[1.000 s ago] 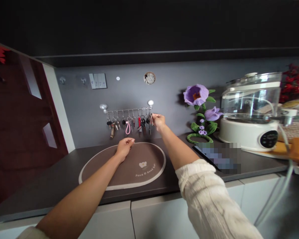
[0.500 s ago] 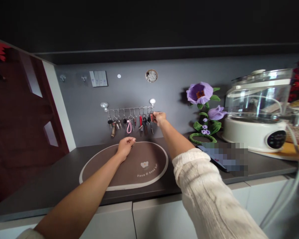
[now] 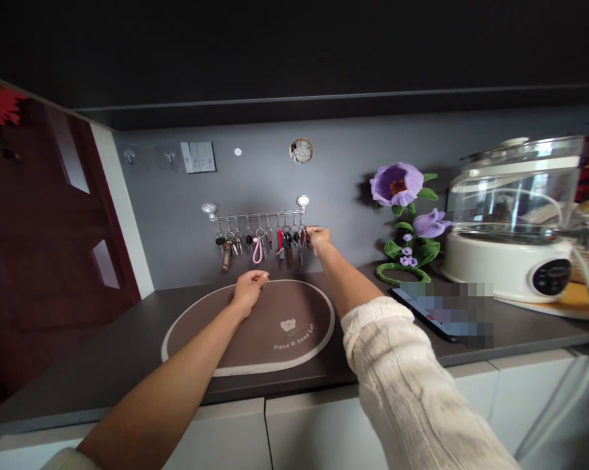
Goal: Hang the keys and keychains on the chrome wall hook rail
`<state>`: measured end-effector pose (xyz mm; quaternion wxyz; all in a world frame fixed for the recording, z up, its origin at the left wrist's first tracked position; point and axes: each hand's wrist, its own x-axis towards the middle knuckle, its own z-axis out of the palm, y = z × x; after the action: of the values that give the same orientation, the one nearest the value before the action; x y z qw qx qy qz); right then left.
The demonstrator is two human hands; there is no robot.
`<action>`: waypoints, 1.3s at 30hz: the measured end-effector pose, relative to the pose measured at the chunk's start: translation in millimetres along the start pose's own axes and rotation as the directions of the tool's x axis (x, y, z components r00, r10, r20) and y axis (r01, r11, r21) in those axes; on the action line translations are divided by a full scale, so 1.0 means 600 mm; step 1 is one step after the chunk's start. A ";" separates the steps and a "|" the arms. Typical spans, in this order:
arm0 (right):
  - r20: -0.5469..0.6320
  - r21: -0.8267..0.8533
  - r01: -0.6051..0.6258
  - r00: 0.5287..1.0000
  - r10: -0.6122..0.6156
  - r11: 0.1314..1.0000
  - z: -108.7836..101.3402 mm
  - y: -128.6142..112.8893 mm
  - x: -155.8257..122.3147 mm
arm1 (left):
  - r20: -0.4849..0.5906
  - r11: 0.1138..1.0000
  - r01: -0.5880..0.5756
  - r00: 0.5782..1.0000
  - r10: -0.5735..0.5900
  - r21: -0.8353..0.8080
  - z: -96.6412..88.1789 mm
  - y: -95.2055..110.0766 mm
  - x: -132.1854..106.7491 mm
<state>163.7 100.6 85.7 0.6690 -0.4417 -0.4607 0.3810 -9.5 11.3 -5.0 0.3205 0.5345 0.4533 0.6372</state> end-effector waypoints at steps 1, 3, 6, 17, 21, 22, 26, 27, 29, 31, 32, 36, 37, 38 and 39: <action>-0.038 -0.020 -0.017 0.999 0.017 1.000 -0.001 0.001 -0.003 | -0.009 1.000 0.006 1.000 -0.006 0.002 0.000 0.001 0.000; -0.122 -0.075 -0.049 0.992 0.039 0.996 -0.003 0.001 -0.014 | -0.023 1.000 0.019 1.000 -0.019 -0.002 -0.002 0.003 0.000; -0.189 -0.152 -0.065 0.981 0.036 0.986 -0.008 0.002 -0.044 | -0.025 0.999 0.027 0.999 -0.027 -0.023 -0.004 0.007 -0.003; 0.270 0.039 0.117 0.955 -0.123 0.992 -0.016 -0.023 -0.246 | 0.135 0.985 -0.168 0.976 0.171 -0.035 -0.041 0.096 -0.067; 0.394 0.033 0.262 0.884 -0.253 0.965 -0.025 -0.030 -0.305 | 0.224 0.968 -0.249 0.944 0.244 -0.006 -0.089 0.131 -0.115; 0.422 0.025 0.293 0.864 -0.276 0.956 -0.029 -0.028 -0.315 | 0.248 0.968 -0.251 0.938 0.241 0.007 -0.101 0.133 -0.127; 0.519 -0.016 0.362 0.800 -0.302 0.932 -0.049 -0.006 -0.340 | 0.310 0.966 -0.250 0.925 0.220 0.060 -0.138 0.118 -0.161; 0.529 -0.030 0.363 0.796 -0.293 0.931 -0.054 0.001 -0.344 | 0.319 0.966 -0.250 0.923 0.215 0.070 -0.144 0.111 -0.167; 0.530 -0.056 0.347 0.805 -0.266 0.936 -0.062 0.011 -0.351 | 0.336 0.969 -0.236 0.921 0.197 0.078 -0.151 0.098 -0.174; 0.519 -0.076 0.329 0.819 -0.244 0.941 -0.066 0.015 -0.356 | 0.338 0.976 -0.208 0.925 0.173 0.071 -0.154 0.091 -0.177; 0.517 -0.083 0.326 0.822 -0.239 0.942 -0.068 0.015 -0.358 | 0.336 0.979 -0.192 0.928 0.159 0.067 -0.155 0.089 -0.178; 0.526 -0.097 0.343 0.815 -0.244 0.934 -0.068 0.013 -0.361 | 0.336 0.987 -0.152 0.934 0.124 0.057 -0.153 0.087 -0.180; 0.526 -0.100 0.347 0.814 -0.246 0.932 -0.068 0.014 -0.361 | 0.340 0.988 -0.148 0.933 0.122 0.052 -0.153 0.087 -0.180; 0.528 -0.104 0.351 0.812 -0.248 0.930 -0.068 0.014 -0.361 | 0.341 0.988 -0.146 0.932 0.123 0.044 -0.153 0.087 -0.180; 0.532 -0.108 0.357 0.809 -0.250 0.928 -0.067 0.015 -0.361 | 0.341 0.989 -0.143 0.932 0.123 0.034 -0.153 0.087 -0.179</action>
<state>139.5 -104.8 9.4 0.5272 -0.3113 -0.7217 0.3229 -70.9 -126.0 -0.6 0.3341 0.6745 0.3726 0.5427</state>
